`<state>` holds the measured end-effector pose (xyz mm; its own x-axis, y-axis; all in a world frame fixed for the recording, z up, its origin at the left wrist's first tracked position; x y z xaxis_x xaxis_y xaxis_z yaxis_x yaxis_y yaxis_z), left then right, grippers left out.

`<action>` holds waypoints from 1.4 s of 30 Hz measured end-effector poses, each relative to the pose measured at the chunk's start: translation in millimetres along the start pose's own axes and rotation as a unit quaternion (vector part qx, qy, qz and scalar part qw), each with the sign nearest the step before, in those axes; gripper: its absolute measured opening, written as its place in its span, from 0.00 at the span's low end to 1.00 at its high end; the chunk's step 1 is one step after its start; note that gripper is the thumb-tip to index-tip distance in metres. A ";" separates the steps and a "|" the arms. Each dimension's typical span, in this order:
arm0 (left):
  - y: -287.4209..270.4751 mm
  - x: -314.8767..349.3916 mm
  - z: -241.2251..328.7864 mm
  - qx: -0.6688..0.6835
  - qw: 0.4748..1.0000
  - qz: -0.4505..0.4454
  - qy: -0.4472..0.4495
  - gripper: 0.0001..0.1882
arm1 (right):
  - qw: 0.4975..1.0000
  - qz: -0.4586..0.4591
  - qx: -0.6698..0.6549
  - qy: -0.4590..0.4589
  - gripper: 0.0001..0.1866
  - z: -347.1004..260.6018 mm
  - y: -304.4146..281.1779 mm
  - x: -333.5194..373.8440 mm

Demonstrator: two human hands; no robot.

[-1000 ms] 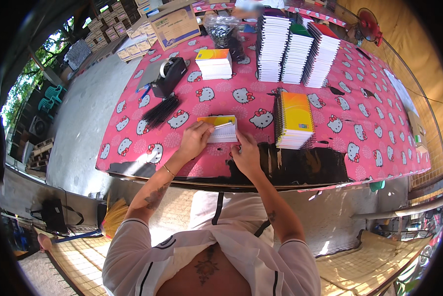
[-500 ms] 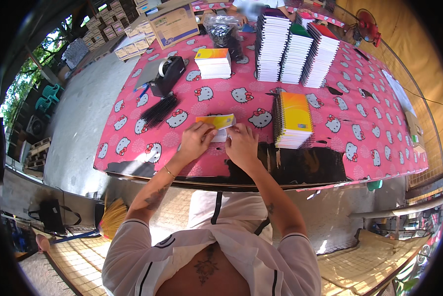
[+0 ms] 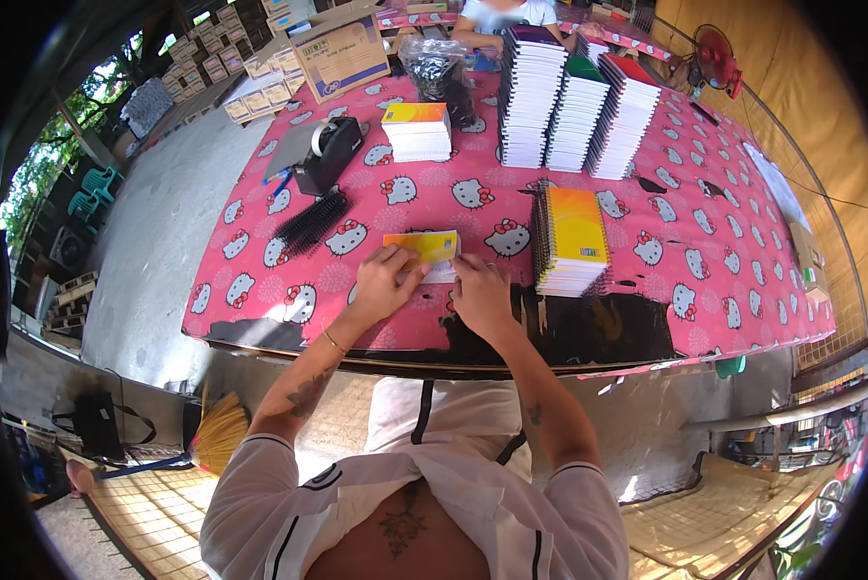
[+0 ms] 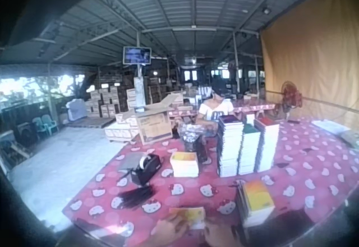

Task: The person assembles small notebooks by hand by aligning pages and covers and then threading a spiral wire binder through the pre-punched holes.

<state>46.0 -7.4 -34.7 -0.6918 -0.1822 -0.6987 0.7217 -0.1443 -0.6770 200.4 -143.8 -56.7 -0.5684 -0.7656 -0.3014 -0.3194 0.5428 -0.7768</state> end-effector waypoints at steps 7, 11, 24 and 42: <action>-0.1 2.3 -2.3 0.012 1.000 -0.014 -0.017 0.14 | 0.994 -0.045 -0.101 0.004 0.21 -13.9 -3.0 -4.6; -0.1 -7.4 8.1 -0.046 0.998 0.006 0.036 0.12 | 0.843 -0.064 -0.527 0.089 0.25 -4.7 8.3 -22.1; -31.3 31.5 68.6 0.040 0.998 0.028 -0.025 0.28 | 0.854 -0.201 -0.464 0.121 0.32 -2.1 -0.8 47.7; -43.7 46.9 -176.0 -0.320 0.937 -0.106 -0.091 0.15 | 0.871 -0.247 -0.418 0.071 0.14 4.1 -10.3 40.5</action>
<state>-21.9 161.5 -78.6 -0.7605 -0.3872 -0.5213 0.3671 0.4058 -0.8370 183.8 -181.8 -63.2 -0.2748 -0.9587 0.0734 -0.9585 0.2671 -0.0997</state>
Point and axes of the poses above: each hand's wrist, its own x-axis away from the middle knuckle, its own y-axis out of the palm, z = x × y, the point moved 1 cm from there along -x, towards the middle knuckle, and after that the axes turned 14 degrees about y, right-handed, at the moved point
